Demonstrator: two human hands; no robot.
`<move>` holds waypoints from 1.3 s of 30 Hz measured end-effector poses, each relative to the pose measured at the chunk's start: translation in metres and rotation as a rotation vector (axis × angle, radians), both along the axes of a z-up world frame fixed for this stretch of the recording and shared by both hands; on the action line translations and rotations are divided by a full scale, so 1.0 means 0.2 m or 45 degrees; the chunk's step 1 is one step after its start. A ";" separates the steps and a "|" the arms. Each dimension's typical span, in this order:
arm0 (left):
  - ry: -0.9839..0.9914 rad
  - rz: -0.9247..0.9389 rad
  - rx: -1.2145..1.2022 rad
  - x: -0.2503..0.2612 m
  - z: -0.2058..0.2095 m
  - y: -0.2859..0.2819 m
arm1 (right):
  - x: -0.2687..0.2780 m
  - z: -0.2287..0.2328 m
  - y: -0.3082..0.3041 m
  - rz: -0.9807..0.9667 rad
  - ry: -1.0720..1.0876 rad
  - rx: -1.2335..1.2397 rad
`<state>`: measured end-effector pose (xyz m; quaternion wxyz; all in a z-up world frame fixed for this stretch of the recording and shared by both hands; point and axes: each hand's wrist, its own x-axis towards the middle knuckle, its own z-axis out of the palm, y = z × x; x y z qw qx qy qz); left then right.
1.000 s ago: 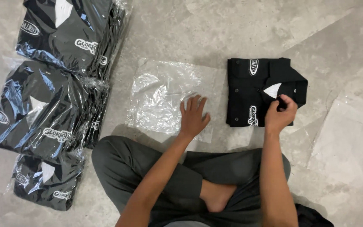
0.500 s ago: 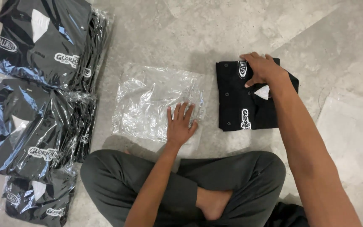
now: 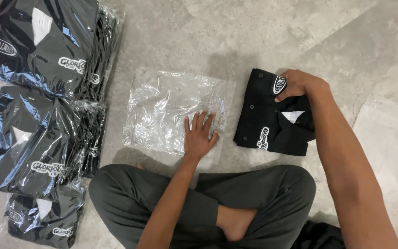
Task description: Folding black shirts and packaging them into clear plastic bags.
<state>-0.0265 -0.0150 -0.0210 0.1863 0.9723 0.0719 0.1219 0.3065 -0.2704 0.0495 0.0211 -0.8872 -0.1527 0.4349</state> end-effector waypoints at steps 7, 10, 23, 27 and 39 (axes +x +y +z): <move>-0.031 0.011 -0.003 0.00 0.03 0.00 | -0.06 0.43 -0.02 0.204 -0.465 -0.089; 0.071 0.002 -0.125 0.01 0.14 -0.01 | -0.16 0.54 -0.08 0.460 -1.091 -0.052; -0.049 0.022 -0.013 0.00 0.02 -0.01 | -0.67 0.23 -0.03 0.433 -1.526 0.335; -0.012 0.022 -0.014 0.01 0.03 -0.01 | -0.83 -0.05 -0.09 0.493 -1.260 0.349; 0.046 0.019 -0.033 0.00 0.04 -0.01 | -0.37 0.08 -0.11 0.256 -0.427 0.343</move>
